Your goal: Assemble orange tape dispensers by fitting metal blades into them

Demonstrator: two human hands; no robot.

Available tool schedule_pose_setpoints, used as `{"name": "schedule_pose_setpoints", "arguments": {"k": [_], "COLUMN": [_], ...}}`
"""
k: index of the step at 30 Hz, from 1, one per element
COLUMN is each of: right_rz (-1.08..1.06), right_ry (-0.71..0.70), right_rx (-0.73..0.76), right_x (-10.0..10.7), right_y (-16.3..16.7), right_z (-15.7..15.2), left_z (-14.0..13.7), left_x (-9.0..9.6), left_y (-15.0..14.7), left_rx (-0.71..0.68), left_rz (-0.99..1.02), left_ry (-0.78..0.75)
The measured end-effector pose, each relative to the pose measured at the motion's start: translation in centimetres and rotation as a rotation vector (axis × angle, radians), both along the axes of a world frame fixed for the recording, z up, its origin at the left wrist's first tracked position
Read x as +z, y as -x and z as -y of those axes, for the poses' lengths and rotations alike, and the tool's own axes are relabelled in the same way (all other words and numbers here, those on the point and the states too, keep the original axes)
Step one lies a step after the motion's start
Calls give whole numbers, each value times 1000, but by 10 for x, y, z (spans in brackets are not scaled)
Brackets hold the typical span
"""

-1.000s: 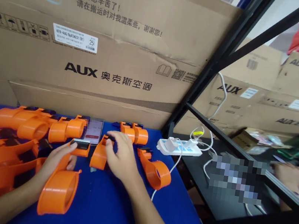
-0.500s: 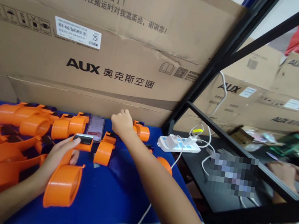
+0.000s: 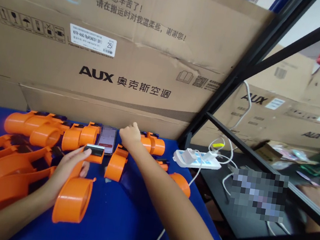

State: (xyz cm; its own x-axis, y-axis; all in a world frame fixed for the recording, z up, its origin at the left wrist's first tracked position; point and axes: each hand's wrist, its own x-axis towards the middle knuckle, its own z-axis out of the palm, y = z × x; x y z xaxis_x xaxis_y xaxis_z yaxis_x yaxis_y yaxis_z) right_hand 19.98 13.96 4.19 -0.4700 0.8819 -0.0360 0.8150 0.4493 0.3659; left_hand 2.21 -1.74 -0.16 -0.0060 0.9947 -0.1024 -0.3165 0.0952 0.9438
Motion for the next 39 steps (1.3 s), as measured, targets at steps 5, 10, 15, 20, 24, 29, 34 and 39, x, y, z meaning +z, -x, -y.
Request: {"name": "schedule_pose_setpoints", "arguments": {"k": [5,10,15,20,24,29,34,39], "right_rz": [-32,-73,-129,-274,-463,-1182,-1472,-1532], "right_ry": [20,43,18,-72,-148,-174,-12,-44], "right_rx": [-44,-87,-86,-96,-44,175,217,195], "right_x": [1,1,1,19,31,16,-7,-13], "right_y": [-2,-2,3,1,-5,-9,-1,6], "right_z": [0,-2,4,16,42,92,124,131], "left_z": [-1,-2,-2,-4,-6,-5,-5,-5], "left_x": [0,0,3,4,5,5,6,3], "left_y": [0,0,0,2,3,3,2,-1], "left_rx": [18,32,25,49,83,64,22,39], "left_rz": [-25,-28,-16,20,69,153,179,175], "left_ry": [-14,-29,-22,2,43,27,4,33]}}
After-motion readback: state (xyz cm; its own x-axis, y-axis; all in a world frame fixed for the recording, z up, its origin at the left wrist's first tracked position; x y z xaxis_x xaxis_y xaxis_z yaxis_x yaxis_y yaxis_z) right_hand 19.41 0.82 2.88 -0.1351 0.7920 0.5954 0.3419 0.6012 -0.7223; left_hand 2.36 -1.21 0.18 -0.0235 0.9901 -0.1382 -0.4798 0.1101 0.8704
